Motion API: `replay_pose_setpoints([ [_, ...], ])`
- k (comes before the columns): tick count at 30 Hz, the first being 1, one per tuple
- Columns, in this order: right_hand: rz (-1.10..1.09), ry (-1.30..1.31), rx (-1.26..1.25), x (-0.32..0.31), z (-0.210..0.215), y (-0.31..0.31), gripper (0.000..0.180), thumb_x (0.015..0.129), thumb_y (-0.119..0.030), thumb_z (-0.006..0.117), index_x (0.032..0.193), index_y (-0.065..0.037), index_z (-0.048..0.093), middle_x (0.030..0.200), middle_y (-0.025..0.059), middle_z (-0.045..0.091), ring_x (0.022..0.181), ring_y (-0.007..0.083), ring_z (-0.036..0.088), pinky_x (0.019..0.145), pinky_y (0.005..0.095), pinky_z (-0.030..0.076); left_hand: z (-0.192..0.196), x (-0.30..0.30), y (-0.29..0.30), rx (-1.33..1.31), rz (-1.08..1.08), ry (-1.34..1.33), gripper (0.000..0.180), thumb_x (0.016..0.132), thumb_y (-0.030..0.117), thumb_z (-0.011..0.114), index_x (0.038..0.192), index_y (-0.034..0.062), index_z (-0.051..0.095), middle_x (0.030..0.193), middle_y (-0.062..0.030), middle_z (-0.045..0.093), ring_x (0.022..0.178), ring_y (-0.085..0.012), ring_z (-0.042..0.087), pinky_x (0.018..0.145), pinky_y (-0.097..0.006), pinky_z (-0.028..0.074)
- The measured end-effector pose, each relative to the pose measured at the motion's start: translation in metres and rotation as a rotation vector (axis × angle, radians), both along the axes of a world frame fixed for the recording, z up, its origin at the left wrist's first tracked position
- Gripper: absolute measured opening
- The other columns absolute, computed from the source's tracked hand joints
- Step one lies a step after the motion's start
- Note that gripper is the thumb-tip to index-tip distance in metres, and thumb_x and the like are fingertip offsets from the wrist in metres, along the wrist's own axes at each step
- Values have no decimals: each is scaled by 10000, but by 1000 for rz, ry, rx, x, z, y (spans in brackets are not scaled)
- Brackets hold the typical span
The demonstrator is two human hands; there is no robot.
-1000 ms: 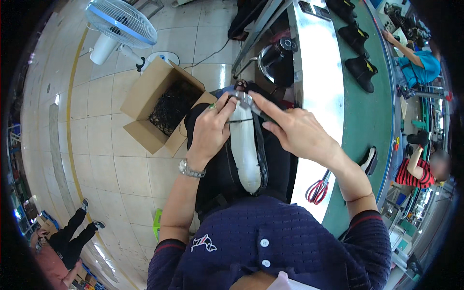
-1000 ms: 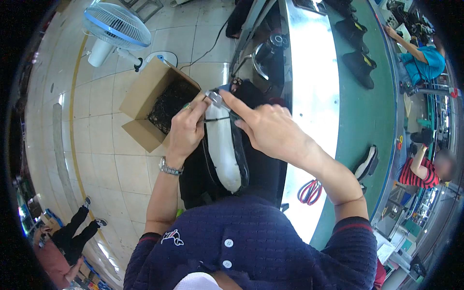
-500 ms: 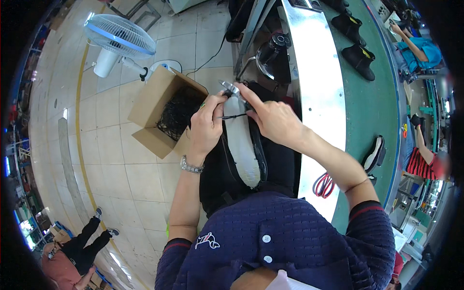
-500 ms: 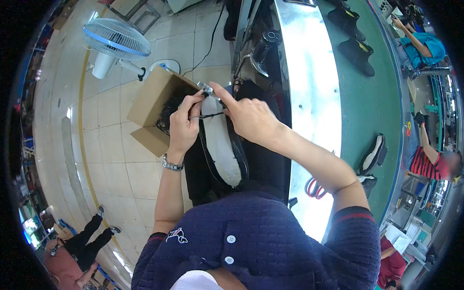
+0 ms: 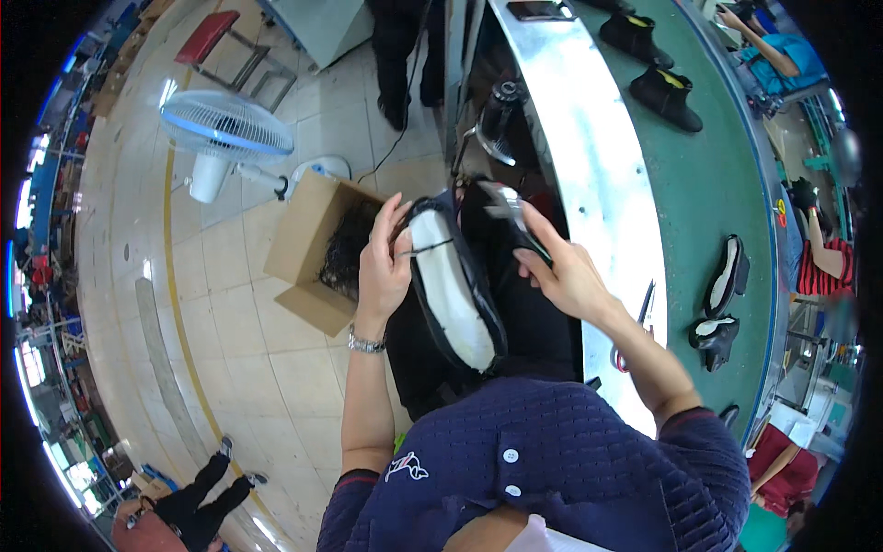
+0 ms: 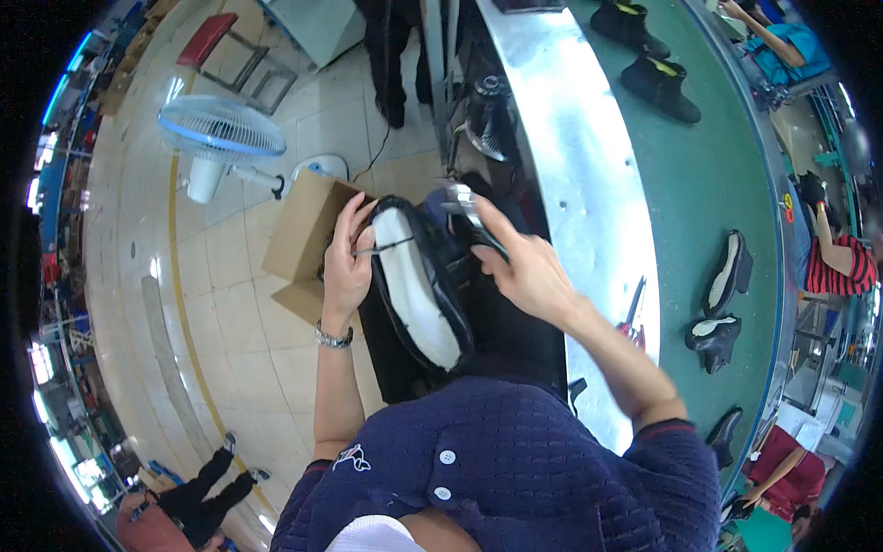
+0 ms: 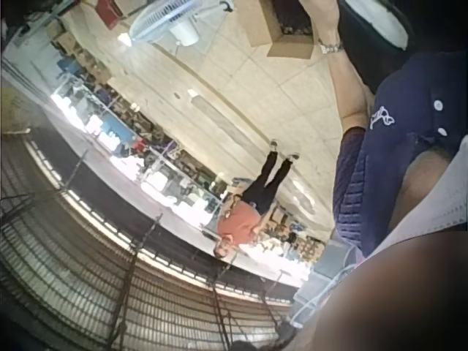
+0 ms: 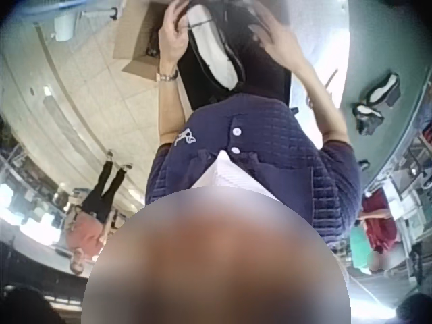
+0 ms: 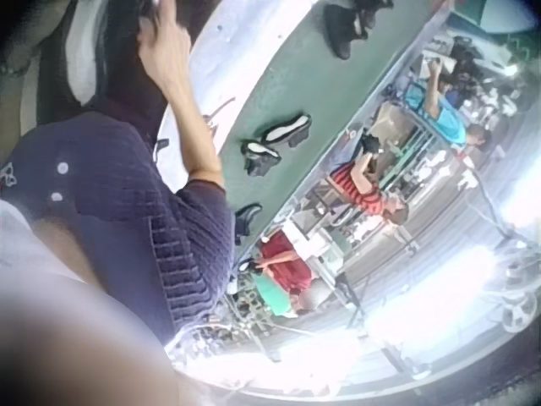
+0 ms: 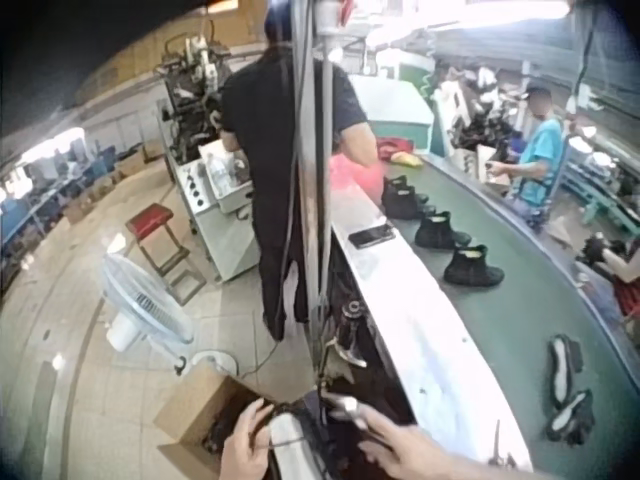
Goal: Trimming the excess material from a shoe upper and sole using scissors and pliers.
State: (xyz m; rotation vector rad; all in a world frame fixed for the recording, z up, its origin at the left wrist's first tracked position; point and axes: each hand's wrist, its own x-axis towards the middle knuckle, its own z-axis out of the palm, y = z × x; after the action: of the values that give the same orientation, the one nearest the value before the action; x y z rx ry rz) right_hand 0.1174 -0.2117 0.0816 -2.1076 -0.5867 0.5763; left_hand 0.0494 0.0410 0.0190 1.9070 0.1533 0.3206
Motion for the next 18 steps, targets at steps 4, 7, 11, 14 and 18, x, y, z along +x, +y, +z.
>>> replay_pose_setpoints([
  [4, -380, -254, -379, -7, -66, -75, 661, 892, -165, 617, 1473, -158, 301, 996, 190, 666, 804, 342, 658, 749, 425, 515, 16, 5, -7, 134, -90, 64, 546, 853, -50, 439, 1373, 114, 479, 1161, -166, 609, 878, -232, 583, 824, -286, 455],
  [7, -603, -57, -558, -15, -82, -102, 652, 871, -189, 624, 1455, -154, 337, 1201, 244, 576, 1047, 401, 597, 889, 469, 464, 18, 5, -5, 170, -89, -15, 595, 787, -88, 408, 1330, 121, 533, 1139, -137, 630, 799, -196, 548, 762, -272, 451],
  [11, -560, -287, -361, -42, -109, -158, 591, 846, -207, 657, 1386, -96, 445, 1320, 213, 506, 1255, 374, 432, 1069, 418, 338, 15, 8, -9, 110, -109, -10, 570, 822, -68, 407, 1366, 84, 479, 1256, -84, 614, 787, -146, 541, 766, -246, 446],
  [14, -823, -356, -428, -85, -113, -197, 499, 806, -138, 679, 1256, 6, 518, 1205, 225, 543, 1125, 374, 514, 985, 417, 400, 19, 9, -8, 108, -142, 1, 538, 862, -28, 409, 1391, 69, 438, 1289, -62, 601, 756, -114, 510, 759, -221, 433],
  [18, -1073, -91, -597, -150, -121, -234, 391, 794, -154, 718, 1115, 1, 556, 898, 147, 622, 802, 277, 609, 748, 386, 483, -4, 9, 4, 7, -139, -39, 493, 962, 152, 431, 1441, 68, 349, 1328, -62, 578, 739, -107, 496, 725, -224, 433],
])
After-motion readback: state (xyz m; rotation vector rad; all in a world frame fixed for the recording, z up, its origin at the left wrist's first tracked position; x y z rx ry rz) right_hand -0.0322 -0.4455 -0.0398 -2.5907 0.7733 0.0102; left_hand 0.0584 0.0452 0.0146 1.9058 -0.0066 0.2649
